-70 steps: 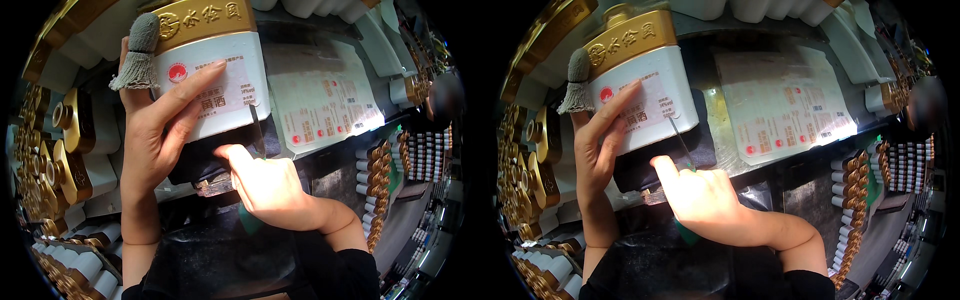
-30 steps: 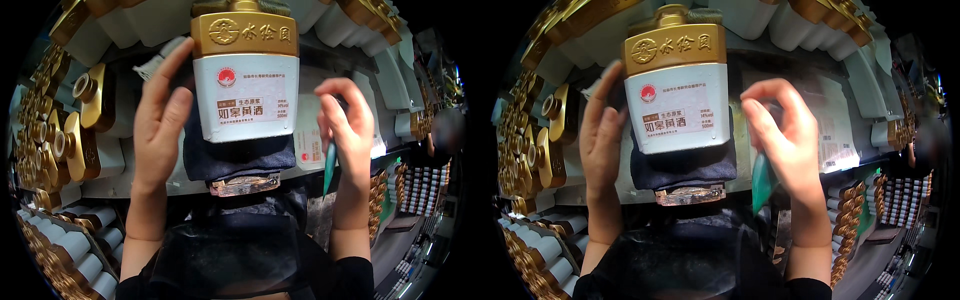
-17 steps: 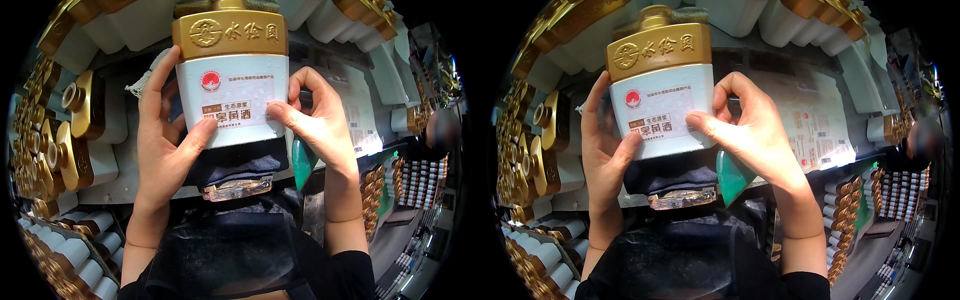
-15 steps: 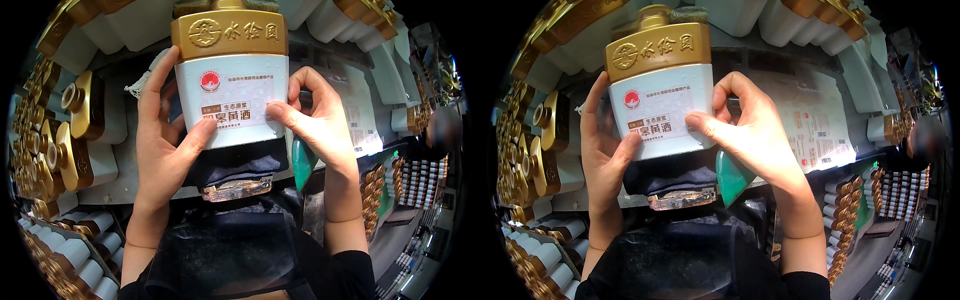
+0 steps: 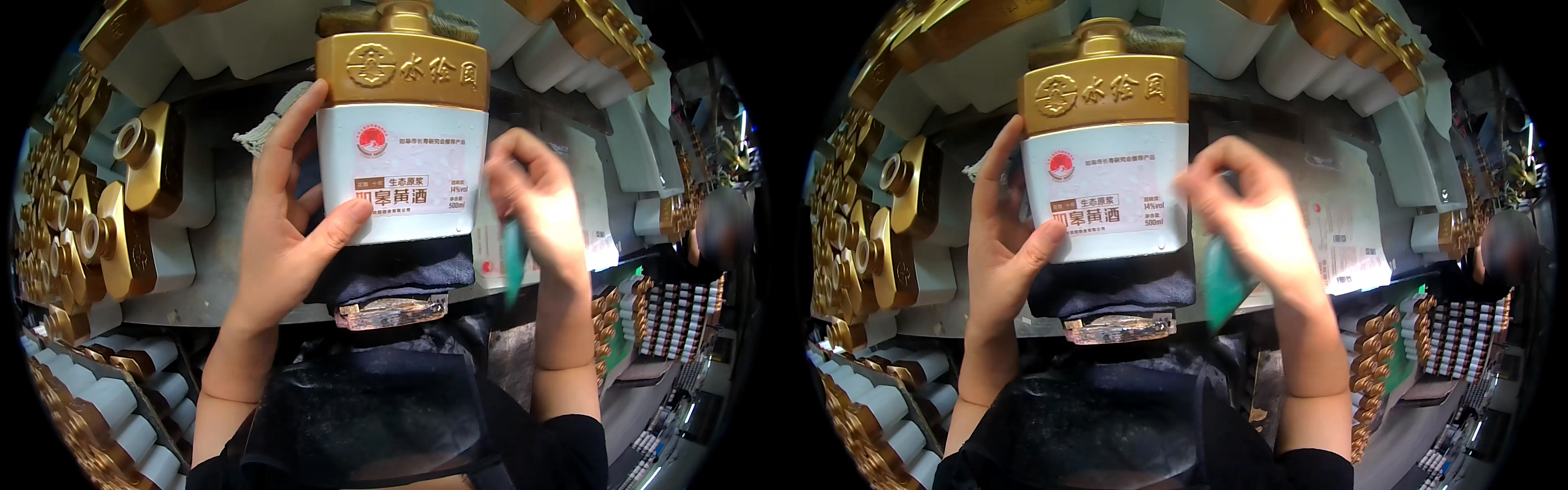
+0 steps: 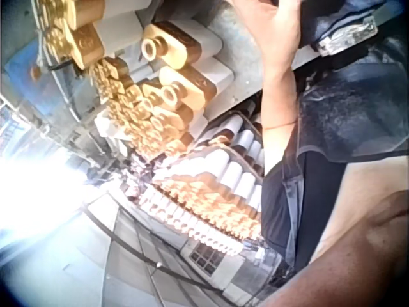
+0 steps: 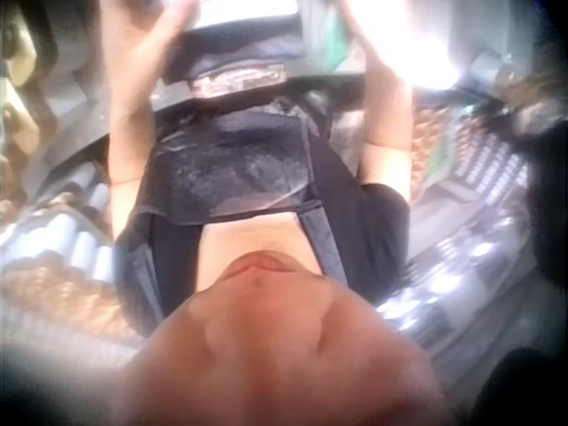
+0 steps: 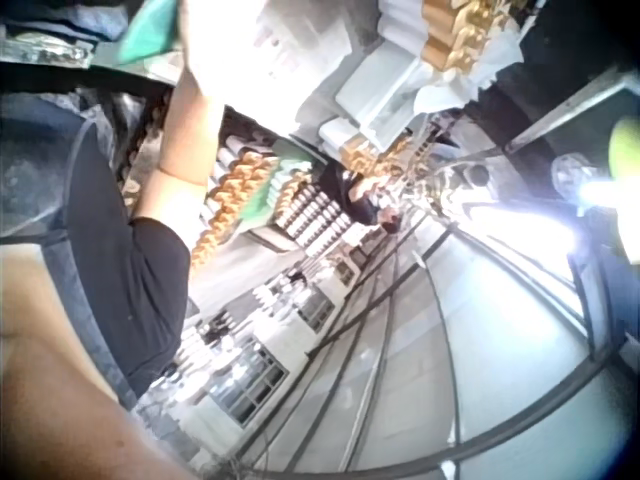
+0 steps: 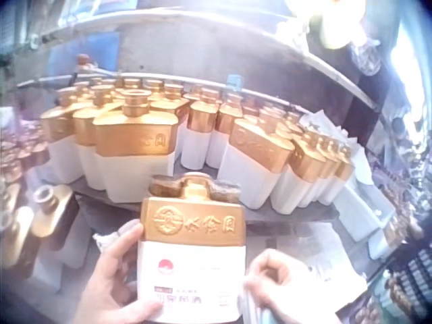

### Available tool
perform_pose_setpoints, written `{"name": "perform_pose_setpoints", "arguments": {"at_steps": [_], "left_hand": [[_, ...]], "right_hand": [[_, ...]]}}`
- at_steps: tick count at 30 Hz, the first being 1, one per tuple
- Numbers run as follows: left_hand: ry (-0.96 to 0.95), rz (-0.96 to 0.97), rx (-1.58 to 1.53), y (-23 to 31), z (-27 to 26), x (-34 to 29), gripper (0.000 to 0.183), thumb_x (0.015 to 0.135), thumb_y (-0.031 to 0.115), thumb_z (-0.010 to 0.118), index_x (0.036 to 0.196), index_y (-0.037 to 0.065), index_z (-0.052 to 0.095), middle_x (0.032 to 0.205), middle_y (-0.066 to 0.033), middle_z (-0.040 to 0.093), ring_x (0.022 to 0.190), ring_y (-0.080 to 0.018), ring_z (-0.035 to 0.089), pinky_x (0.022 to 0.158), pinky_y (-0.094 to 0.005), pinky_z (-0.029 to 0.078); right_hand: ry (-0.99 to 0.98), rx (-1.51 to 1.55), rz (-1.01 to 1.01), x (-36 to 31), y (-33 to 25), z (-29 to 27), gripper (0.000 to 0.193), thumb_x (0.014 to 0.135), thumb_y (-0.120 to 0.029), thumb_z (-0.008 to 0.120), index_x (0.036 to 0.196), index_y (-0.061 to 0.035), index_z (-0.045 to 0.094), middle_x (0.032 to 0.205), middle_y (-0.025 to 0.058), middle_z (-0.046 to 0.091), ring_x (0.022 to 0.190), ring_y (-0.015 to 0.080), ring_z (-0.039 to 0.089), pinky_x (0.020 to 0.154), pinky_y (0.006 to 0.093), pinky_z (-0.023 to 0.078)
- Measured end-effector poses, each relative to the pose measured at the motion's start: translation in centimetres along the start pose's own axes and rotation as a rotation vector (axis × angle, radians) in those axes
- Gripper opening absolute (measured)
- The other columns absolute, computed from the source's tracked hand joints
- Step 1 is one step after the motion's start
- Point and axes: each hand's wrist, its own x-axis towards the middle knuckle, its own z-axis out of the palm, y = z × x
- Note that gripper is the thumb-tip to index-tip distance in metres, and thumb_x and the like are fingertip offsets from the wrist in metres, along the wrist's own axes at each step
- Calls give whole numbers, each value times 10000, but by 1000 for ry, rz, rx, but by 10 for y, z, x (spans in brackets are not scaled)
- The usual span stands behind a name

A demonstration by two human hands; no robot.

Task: The person applies adhesive labels to white ceramic bottles with gold caps. They pick up a bottle, align a label from a sheet, and smooth it onto the bottle's surface using a green plastic squeegee tool. The person rotates the bottle to apply labels to different sides and places the finished bottles onto a nearby table.

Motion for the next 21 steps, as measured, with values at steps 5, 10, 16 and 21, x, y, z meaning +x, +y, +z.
{"name": "perform_pose_setpoints", "arguments": {"at_steps": [5,10,16,21], "left_hand": [[-39,-2,-56,-7,3,3,863,801,60,718,1529,107,255,1516,-124,280,1384,-276,342,1093,-435,409],[23,-57,-22,-3,5,-3,893,775,13,708,1530,66,235,1537,-120,282,1364,-268,373,1102,-410,391],[-17,-44,-94,-4,1,-4,795,860,99,669,1535,67,250,1549,-115,293,1385,-258,359,1136,-396,337],[-58,26,-14,-13,-16,-9,595,1014,339,504,1514,66,335,1543,-88,347,1369,-222,356,1154,-352,241]], "right_hand": [[375,132,-38,0,2,-60,351,971,-311,598,1145,-6,577,913,26,628,779,64,578,691,204,483],[31,-727,-496,-9,-56,20,373,817,-62,727,1176,-6,641,1077,105,673,946,175,648,853,289,514],[56,-1157,-1038,48,-67,42,309,735,5,770,1023,-92,713,922,58,724,788,178,697,724,286,559],[-282,-1002,-915,-25,-46,41,257,691,-47,801,925,-111,720,906,33,711,801,164,671,782,328,543]]}}
